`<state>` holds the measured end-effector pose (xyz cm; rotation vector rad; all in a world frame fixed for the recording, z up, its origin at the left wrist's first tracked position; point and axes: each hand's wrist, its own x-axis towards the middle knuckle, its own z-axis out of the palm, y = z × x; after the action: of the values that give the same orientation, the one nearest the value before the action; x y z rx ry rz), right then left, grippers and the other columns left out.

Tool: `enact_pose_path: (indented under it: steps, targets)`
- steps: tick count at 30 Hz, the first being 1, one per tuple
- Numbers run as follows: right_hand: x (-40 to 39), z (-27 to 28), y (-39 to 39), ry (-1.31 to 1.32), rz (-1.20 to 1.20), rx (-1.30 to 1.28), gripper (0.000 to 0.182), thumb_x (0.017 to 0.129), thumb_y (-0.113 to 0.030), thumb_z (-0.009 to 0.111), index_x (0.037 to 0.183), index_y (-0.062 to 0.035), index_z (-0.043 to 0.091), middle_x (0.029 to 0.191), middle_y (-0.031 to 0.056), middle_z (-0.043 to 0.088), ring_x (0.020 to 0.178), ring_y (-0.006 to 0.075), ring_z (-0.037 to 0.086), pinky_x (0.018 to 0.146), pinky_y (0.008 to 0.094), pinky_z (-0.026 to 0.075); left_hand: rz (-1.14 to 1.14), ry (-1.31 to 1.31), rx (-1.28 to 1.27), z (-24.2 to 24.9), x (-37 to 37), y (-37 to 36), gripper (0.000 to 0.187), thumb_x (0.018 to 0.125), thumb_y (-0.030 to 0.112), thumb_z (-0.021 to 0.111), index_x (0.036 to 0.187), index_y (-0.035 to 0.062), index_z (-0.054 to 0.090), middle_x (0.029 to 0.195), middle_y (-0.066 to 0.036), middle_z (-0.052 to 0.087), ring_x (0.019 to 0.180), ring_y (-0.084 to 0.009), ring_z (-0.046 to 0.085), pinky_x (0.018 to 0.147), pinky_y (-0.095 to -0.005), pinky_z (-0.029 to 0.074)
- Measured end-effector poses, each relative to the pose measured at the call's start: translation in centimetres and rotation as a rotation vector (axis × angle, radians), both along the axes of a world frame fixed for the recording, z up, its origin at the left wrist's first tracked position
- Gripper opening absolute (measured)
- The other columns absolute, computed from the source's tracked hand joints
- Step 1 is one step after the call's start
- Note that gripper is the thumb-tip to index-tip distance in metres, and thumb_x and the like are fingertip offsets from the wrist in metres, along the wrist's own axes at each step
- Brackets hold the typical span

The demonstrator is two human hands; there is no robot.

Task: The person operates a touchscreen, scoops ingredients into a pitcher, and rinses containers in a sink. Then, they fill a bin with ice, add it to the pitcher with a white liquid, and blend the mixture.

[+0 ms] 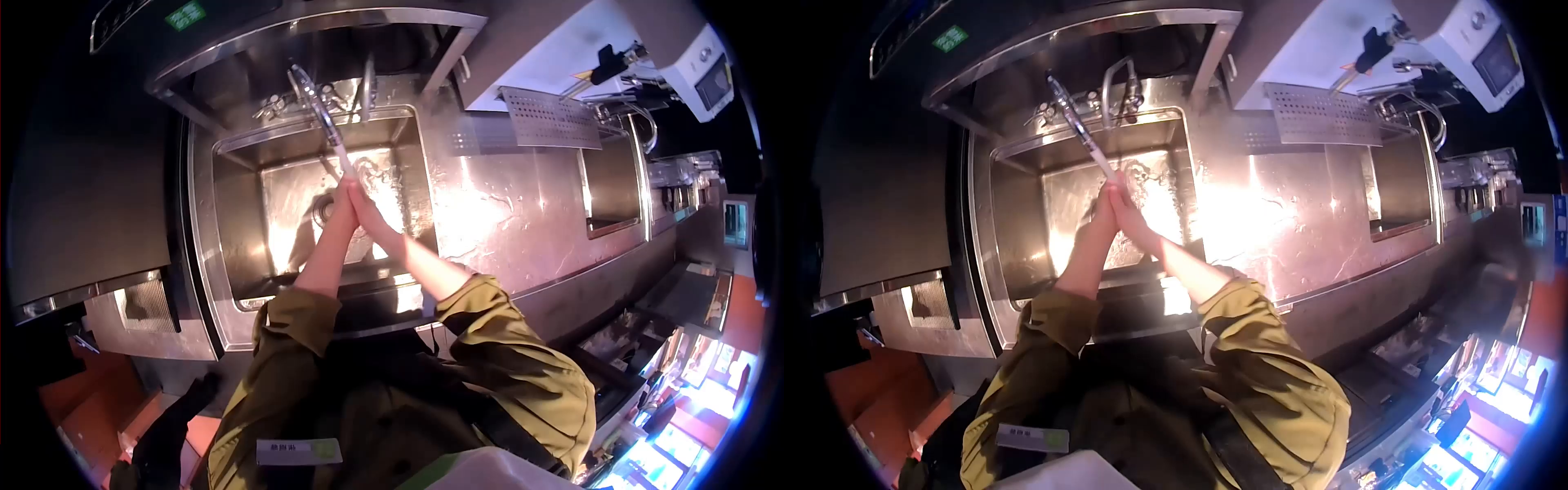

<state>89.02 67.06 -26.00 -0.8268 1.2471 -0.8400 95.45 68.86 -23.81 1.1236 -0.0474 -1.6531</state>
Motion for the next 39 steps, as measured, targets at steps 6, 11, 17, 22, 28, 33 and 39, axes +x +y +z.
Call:
enact_pose_path:
  steps: [6, 11, 17, 22, 28, 33, 39]
  targets:
    - [2.3, 4.4, -0.3, -0.222, -0.178, 0.313, 0.065, 0.084, -0.051, 0.029, 0.124, -0.0003, 0.028, 0.11, 0.0108, 0.044, 0.099, 0.0178, 0.04, 0.087, 0.0269, 0.032, -0.301, 0.35, -0.413, -8.4, 2.7, -1.9, 0.056, 0.082, 0.047, 0.038, 0.122, 0.0088, 0.035, 0.11, -0.006, 0.044, 0.096, -0.0141, 0.042, 0.082, -0.0283, 0.034]
    - [-0.2, 11.7, -0.7, -0.254, -0.261, 0.56, 0.057, 0.086, -0.043, 0.032, 0.126, -0.0017, 0.026, 0.12, 0.0151, 0.04, 0.104, 0.0241, 0.041, 0.091, 0.0306, 0.031, -0.503, 0.605, -0.38, -8.3, 3.6, -0.7, 0.058, 0.08, 0.056, 0.035, 0.111, 0.0079, 0.044, 0.094, -0.005, 0.052, 0.091, -0.0167, 0.046, 0.083, -0.0372, 0.036]
    - [0.1, 9.5, -1.7, -0.262, -0.304, 0.416, 0.049, 0.085, -0.04, 0.035, 0.117, -0.0023, 0.034, 0.105, 0.0122, 0.043, 0.092, 0.0215, 0.042, 0.079, 0.0304, 0.033, -0.291, -0.06, -0.34, 2.6, -0.9, 1.8, 0.059, 0.083, 0.052, 0.033, 0.118, 0.0053, 0.04, 0.107, -0.009, 0.049, 0.099, -0.0192, 0.043, 0.088, -0.031, 0.032]
    - [1.6, 9.1, -0.7, -0.223, -0.345, 0.385, 0.043, 0.085, -0.037, 0.037, 0.109, -0.0027, 0.041, 0.093, 0.0098, 0.046, 0.082, 0.0193, 0.043, 0.069, 0.0302, 0.035, -0.382, 0.195, -0.071, -4.3, 2.7, -2.4, 0.052, 0.086, 0.042, 0.035, 0.128, 0.0109, 0.027, 0.117, -0.004, 0.044, 0.102, -0.0164, 0.043, 0.085, -0.0289, 0.035]
    - [3.3, 7.6, -0.5, -0.185, -0.368, 0.356, 0.037, 0.084, -0.035, 0.039, 0.1, -0.0032, 0.049, 0.078, 0.0069, 0.049, 0.069, 0.0167, 0.045, 0.057, 0.03, 0.037, -0.521, 0.162, -0.383, -11.8, 3.9, -3.8, 0.047, 0.085, 0.033, 0.042, 0.125, 0.0105, 0.033, 0.113, -0.006, 0.047, 0.097, -0.0133, 0.048, 0.083, -0.0268, 0.038]
    - [-3.5, 1.2, -0.8, 0.226, 0.332, 0.29, 0.031, 0.083, -0.028, 0.042, 0.097, -0.0038, 0.054, 0.066, 0.0035, 0.051, 0.056, 0.0124, 0.046, 0.044, 0.027, 0.038, -1.197, -1.581, -0.429, 8.3, 6.4, -5.9, 0.045, 0.067, 0.001, 0.049, 0.111, 0.0083, 0.048, 0.101, -0.013, 0.055, 0.092, -0.0266, 0.053, 0.076, -0.032, 0.042]
    - [-6.2, 6.1, 3.4, 0.27, 0.617, 0.234, 0.035, 0.082, -0.037, 0.045, 0.103, -0.0093, 0.05, 0.09, 0.0078, 0.053, 0.065, 0.017, 0.055, 0.053, 0.0294, 0.048, -0.686, -1.983, -1.758, 4.0, 9.4, -17.0, 0.035, 0.073, 0.019, 0.051, 0.103, 0.0027, 0.047, 0.109, -0.013, 0.047, 0.112, -0.0298, 0.036, 0.096, -0.0437, 0.025]
